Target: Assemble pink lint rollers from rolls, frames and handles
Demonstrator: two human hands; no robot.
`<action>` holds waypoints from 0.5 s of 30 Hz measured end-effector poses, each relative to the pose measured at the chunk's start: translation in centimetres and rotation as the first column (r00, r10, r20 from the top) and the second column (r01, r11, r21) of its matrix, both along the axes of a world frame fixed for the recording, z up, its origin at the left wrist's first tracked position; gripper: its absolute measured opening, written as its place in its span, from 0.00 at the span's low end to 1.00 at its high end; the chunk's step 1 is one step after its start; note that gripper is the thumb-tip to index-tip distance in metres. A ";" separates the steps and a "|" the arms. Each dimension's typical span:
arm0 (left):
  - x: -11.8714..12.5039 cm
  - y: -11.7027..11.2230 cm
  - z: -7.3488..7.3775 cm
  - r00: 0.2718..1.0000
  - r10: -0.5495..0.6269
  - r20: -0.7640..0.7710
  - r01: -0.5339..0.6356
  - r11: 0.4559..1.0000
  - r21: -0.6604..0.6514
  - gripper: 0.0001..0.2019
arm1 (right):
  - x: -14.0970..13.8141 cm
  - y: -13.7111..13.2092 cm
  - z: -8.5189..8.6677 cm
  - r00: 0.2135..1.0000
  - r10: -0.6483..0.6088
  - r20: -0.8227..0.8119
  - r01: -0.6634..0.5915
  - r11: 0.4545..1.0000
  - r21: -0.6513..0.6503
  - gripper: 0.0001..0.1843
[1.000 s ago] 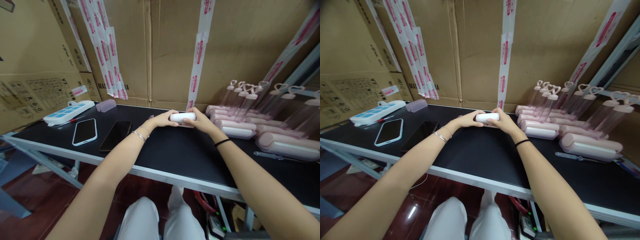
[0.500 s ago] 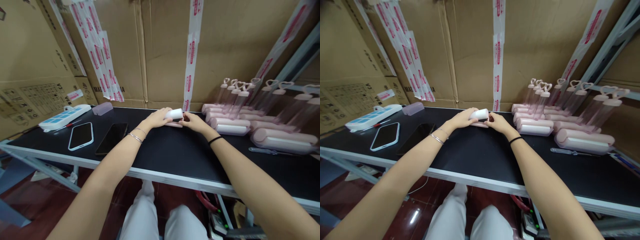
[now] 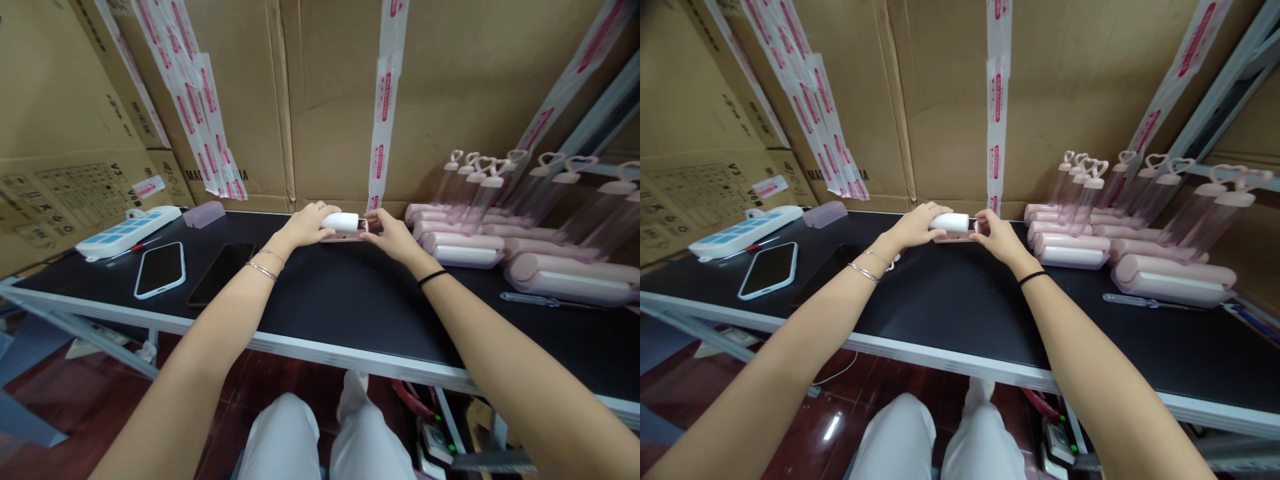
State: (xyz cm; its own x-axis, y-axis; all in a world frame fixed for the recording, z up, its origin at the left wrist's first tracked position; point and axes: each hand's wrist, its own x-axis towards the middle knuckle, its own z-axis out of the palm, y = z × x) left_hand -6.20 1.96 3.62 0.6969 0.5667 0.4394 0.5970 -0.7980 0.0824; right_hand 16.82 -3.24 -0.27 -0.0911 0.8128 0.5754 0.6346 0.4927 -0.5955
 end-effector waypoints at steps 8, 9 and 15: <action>0.6 -0.2 -0.1 0.995 -0.102 0.006 0.102 0.995 -0.003 0.26 | 0.0 0.5 -0.5 0.995 0.075 -0.066 -0.077 0.997 -0.020 0.22; 0.6 -0.2 0.0 0.995 -0.103 0.006 0.103 0.995 -0.008 0.26 | 0.0 0.6 -0.5 0.994 0.083 -0.074 -0.084 0.996 -0.023 0.23; 0.6 -0.5 0.1 0.993 -0.117 0.034 0.119 0.990 -0.072 0.26 | 0.1 0.4 -0.3 0.996 0.064 -0.065 -0.069 0.995 -0.066 0.27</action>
